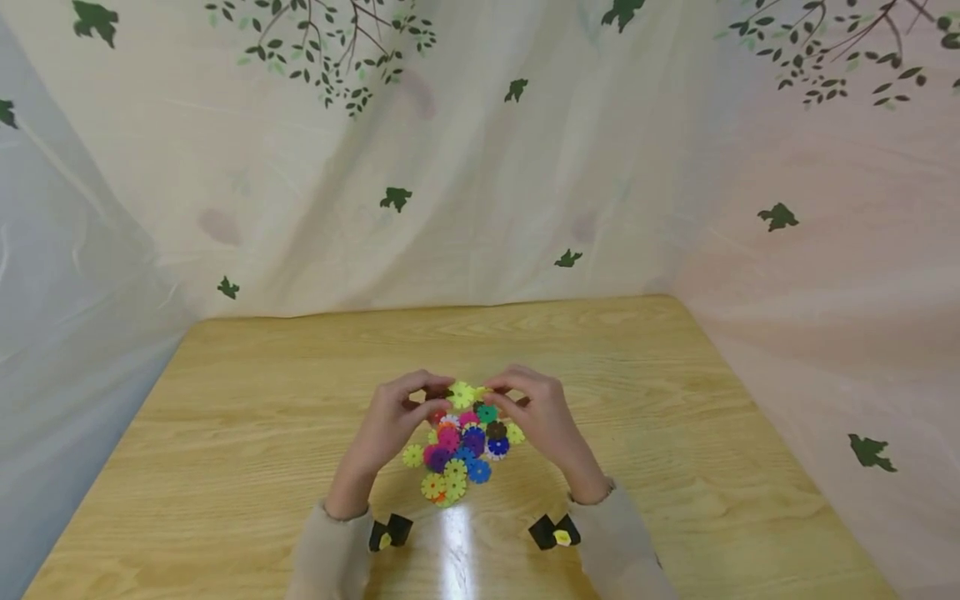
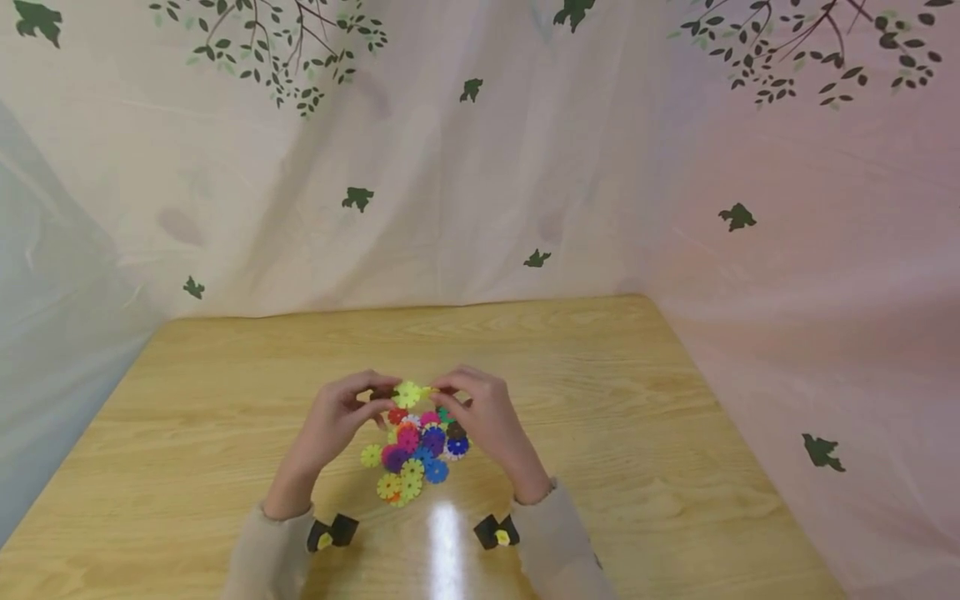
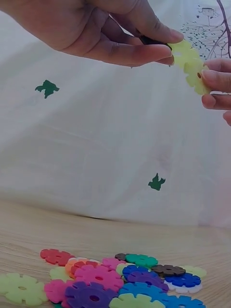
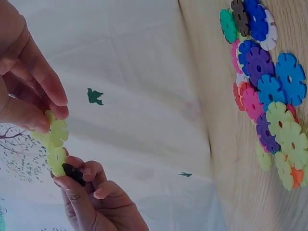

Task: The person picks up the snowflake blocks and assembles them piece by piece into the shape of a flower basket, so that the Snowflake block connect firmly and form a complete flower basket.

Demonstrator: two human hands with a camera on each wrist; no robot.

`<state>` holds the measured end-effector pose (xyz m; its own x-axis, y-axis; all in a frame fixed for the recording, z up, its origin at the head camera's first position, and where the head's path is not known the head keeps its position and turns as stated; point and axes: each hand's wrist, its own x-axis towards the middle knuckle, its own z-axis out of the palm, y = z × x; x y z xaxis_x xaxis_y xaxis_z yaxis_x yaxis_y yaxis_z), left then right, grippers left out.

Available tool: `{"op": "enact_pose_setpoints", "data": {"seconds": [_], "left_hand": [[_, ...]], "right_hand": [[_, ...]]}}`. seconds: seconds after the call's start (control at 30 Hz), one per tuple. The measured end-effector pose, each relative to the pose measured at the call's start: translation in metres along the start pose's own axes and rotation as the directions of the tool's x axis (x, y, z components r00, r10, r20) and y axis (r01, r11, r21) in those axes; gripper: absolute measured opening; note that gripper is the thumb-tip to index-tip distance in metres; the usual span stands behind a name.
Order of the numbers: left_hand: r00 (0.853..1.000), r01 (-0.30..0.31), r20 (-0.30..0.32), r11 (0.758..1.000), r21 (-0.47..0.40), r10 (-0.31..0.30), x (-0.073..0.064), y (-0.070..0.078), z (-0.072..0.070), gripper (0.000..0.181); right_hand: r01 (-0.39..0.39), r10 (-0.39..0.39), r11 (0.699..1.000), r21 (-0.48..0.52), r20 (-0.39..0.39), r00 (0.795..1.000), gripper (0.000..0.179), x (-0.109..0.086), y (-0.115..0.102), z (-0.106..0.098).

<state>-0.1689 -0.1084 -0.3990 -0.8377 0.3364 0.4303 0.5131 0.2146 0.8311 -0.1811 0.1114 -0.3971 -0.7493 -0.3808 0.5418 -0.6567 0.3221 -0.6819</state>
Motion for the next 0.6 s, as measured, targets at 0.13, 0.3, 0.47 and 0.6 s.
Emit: {"op": "enact_pose_setpoints", "data": {"seconds": [0.13,0.3,0.47,0.6], "left_hand": [[1.0,0.01,0.018,1.0,-0.021,-0.01,-0.0016,-0.0017,0.0019,0.019],[0.999,0.018,0.045,1.0,-0.011,-0.018,-0.0018,-0.0027,0.0037,0.019],[0.999,0.015,0.048,1.0,-0.02,-0.014,-0.0014,-0.0043,0.0024,0.02],[0.996,0.093,0.007,0.992,-0.085,-0.092,-0.0001,-0.0085,0.0,0.034]], "right_hand": [[0.016,-0.016,1.0,-0.01,-0.002,1.0,0.008,-0.0009,-0.0012,-0.0005],[0.048,-0.048,0.998,-0.041,0.004,0.999,0.007,-0.002,-0.0001,0.0003],[0.055,-0.054,0.997,-0.056,0.006,0.998,0.007,-0.0015,0.0014,0.0044],[0.042,-0.042,0.997,-0.059,-0.001,0.999,0.008,-0.0008,0.003,0.0068]]}}
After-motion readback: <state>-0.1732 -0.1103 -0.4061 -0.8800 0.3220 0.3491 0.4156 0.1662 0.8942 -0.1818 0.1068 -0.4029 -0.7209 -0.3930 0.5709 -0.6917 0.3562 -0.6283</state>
